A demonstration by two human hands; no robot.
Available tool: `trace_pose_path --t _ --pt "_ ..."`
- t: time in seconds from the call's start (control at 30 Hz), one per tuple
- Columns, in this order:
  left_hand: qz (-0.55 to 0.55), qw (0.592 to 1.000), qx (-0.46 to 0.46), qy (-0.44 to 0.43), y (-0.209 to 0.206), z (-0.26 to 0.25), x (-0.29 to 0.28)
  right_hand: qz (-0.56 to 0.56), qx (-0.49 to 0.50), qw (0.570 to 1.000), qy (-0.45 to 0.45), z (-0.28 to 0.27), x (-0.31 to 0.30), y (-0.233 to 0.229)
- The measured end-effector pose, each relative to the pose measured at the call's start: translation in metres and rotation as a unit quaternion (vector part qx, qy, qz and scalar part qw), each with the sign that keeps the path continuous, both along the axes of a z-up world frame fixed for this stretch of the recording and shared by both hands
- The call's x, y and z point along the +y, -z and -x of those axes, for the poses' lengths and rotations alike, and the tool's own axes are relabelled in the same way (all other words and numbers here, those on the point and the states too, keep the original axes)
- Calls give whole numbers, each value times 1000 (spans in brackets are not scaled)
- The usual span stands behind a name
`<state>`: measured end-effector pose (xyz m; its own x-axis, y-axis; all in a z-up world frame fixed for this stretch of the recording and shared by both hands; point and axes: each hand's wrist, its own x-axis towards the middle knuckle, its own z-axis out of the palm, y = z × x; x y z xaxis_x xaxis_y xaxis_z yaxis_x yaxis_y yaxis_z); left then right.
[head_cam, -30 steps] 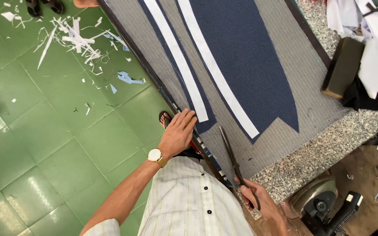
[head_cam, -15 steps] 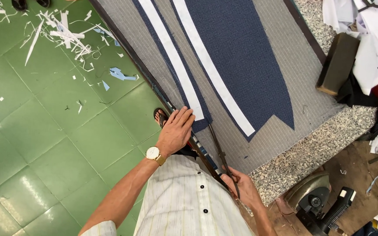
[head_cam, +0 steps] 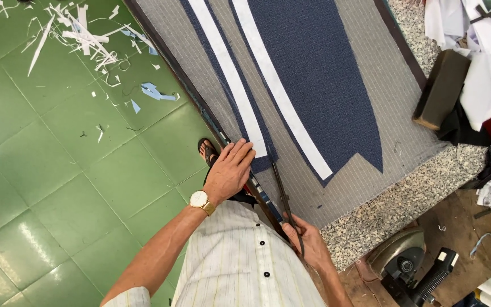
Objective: The person uses large shears to cut a long strip of white fabric from a larger piece of dark blue fabric laid out on a work table. They hold the fabric steady with one hand while cutting along the edge with the other, then lift the cut strip to separate it.
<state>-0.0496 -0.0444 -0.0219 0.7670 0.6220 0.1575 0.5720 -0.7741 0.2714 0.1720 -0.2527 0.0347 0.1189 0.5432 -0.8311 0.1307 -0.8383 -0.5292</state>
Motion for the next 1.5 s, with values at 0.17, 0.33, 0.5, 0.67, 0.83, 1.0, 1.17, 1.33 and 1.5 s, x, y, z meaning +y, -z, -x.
trace_pose_path --t 0.17,0.33,0.5,0.67,0.83,1.0,1.17,1.33,1.5 --pt "-1 1000 3 -1 3 1 0 -11 -7 1000 -28 -1 -4 8" --pt "-3 1000 -3 -6 9 2 -2 -12 6 1000 -9 -1 -2 0" --pt "-1 1000 -4 -7 9 2 -2 -5 5 1000 -9 3 7 -9" --pt "4 1000 -21 -4 8 2 -1 -6 7 1000 -1 3 8 -11" --pt "1 1000 -22 -7 9 2 -1 12 3 1000 -8 8 17 -21" --pt "9 1000 -25 -6 11 2 -1 27 -12 999 -19 9 19 -21" --pt "3 1000 -26 -7 9 2 -1 10 0 1000 -2 4 8 -11" --pt "5 999 -31 -7 9 2 -1 20 41 998 39 2 11 -9" --pt "6 999 -31 -7 10 3 -2 52 26 998 5 1 17 -7"
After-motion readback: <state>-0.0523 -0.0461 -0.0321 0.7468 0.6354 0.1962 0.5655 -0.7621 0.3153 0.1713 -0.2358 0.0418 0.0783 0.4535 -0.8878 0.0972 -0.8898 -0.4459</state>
